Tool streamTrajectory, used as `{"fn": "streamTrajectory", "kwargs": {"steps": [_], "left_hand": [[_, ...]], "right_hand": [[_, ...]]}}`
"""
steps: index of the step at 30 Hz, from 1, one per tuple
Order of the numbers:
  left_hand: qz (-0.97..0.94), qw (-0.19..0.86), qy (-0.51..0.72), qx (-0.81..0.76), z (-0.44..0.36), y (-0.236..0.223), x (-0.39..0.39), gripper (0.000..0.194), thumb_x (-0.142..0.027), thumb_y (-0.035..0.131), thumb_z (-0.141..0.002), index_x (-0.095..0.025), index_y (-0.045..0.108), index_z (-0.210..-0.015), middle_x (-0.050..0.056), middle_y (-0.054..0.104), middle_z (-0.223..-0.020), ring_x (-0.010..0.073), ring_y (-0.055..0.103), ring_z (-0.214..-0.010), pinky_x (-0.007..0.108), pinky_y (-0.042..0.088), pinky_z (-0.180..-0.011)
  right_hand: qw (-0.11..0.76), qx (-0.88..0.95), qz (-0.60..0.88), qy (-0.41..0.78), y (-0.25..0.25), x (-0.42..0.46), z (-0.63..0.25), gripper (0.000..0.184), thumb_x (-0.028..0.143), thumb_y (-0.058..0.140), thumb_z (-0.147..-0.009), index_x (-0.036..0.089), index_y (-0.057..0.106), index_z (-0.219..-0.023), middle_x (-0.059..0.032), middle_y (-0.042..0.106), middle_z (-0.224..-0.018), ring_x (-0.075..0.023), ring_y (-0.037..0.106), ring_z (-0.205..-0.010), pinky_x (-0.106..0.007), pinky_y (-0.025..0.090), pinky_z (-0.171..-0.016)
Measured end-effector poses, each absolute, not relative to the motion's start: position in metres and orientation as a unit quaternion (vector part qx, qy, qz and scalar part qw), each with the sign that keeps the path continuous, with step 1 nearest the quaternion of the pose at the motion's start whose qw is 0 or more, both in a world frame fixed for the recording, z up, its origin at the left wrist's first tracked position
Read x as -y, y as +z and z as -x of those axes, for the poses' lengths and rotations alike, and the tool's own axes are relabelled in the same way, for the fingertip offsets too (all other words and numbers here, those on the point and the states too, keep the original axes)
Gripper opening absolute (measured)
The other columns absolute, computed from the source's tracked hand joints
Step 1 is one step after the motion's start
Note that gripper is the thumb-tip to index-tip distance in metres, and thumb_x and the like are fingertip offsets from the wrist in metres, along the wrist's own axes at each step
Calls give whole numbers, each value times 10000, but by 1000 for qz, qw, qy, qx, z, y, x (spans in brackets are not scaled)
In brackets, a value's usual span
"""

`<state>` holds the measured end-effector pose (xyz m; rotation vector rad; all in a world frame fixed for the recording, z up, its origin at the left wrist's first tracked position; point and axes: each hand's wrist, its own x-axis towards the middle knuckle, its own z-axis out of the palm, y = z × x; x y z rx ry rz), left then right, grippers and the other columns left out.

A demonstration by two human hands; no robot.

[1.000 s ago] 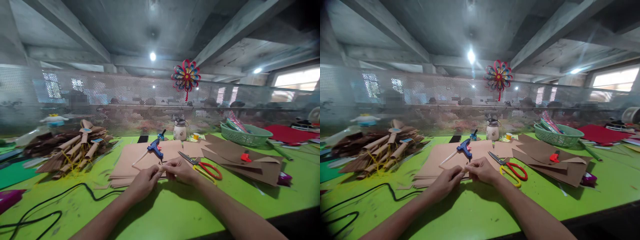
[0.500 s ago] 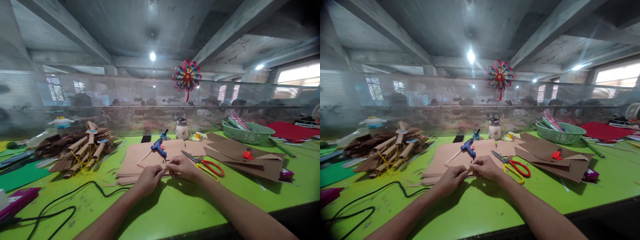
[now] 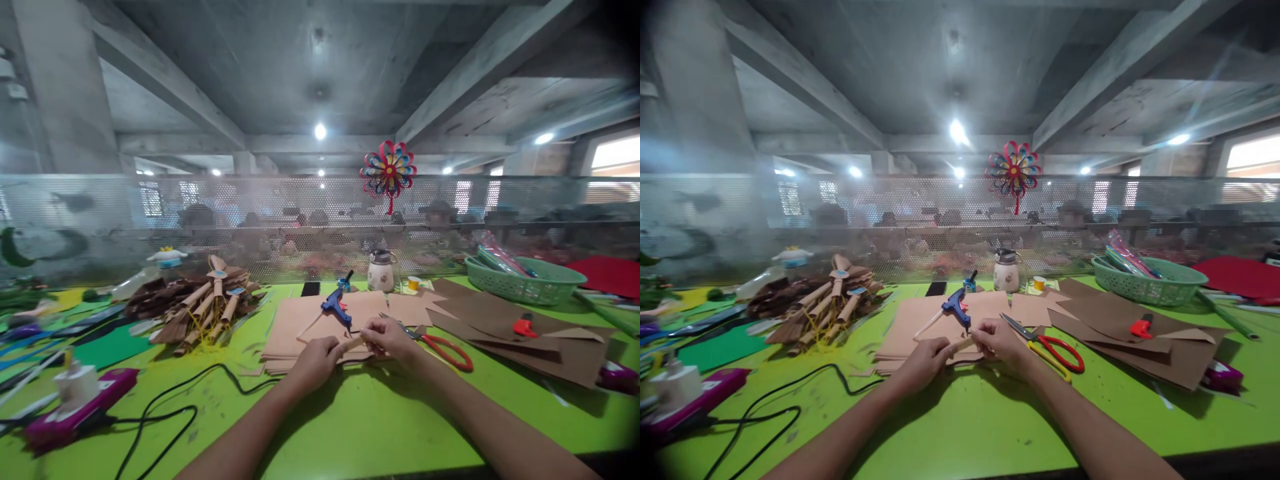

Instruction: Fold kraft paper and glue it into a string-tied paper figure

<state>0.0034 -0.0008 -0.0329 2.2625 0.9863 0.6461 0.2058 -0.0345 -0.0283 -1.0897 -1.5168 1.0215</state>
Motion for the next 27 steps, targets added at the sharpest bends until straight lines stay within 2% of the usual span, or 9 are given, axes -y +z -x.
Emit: {"fn": "streamTrajectory", "kwargs": {"steps": [3, 6, 11, 16, 20, 23, 27], "left_hand": [[-863, 248, 247, -365, -2, -33, -2, 373, -439, 393, -857, -142, 596, -754, 53, 582, -636, 151, 475, -559, 242, 280, -513], [-875, 210, 260, -351, -2, -32, -1, 366, -413, 395, -863, -139, 607, -745, 66, 596, -659, 158, 492, -597, 246, 290, -539], [-891, 179, 268, -320, -2, -25, 5, 379, -419, 399, -867, -138, 609, -724, 68, 600, -663, 149, 485, -599, 249, 293, -556], [-886, 252, 245, -303, -1, -18, 4, 387, -444, 412, -852, -133, 586, -702, 46, 560, -613, 130, 462, -557, 235, 313, -529], [-874, 335, 206, -284, -1, -19, 3, 385, -459, 407, -847, -132, 555, -708, 24, 531, -573, 106, 430, -492, 222, 320, -491], [-873, 345, 197, -282, -1, -20, 4, 384, -460, 403, -849, -129, 554, -729, 18, 524, -561, 101, 425, -476, 217, 312, -474], [-890, 307, 185, -282, 0, -21, 7, 397, -461, 413, -848, -128, 562, -693, 5, 510, -552, 95, 425, -484, 211, 305, -480]], "right_hand": [[444, 649, 454, 419, -27, 35, -209, 341, 476, 625, -721, 142, 559, -734, 24, 559, -513, -81, 442, -401, -197, 309, -395], [403, 705, 453, 367, -24, 41, -206, 329, 448, 643, -716, 131, 620, -802, 14, 573, -561, -98, 489, -479, -203, 349, -453], [359, 755, 451, 311, -20, 50, -199, 391, 482, 522, -806, 122, 677, -787, 15, 539, -517, -86, 430, -432, -202, 313, -428], [360, 757, 436, 327, -19, 49, -203, 414, 493, 520, -806, 123, 698, -847, 29, 501, -464, -79, 376, -406, -202, 276, -415], [352, 770, 422, 322, -20, 46, -209, 416, 479, 521, -812, 105, 699, -773, 14, 497, -457, -79, 373, -426, -211, 275, -436], [336, 779, 423, 319, -20, 45, -213, 425, 483, 525, -808, 98, 690, -738, 12, 485, -460, -80, 381, -440, -213, 266, -439], [286, 814, 430, 267, -16, 46, -213, 420, 492, 575, -764, 92, 679, -688, 9, 492, -538, -76, 383, -504, -198, 263, -454]]}}
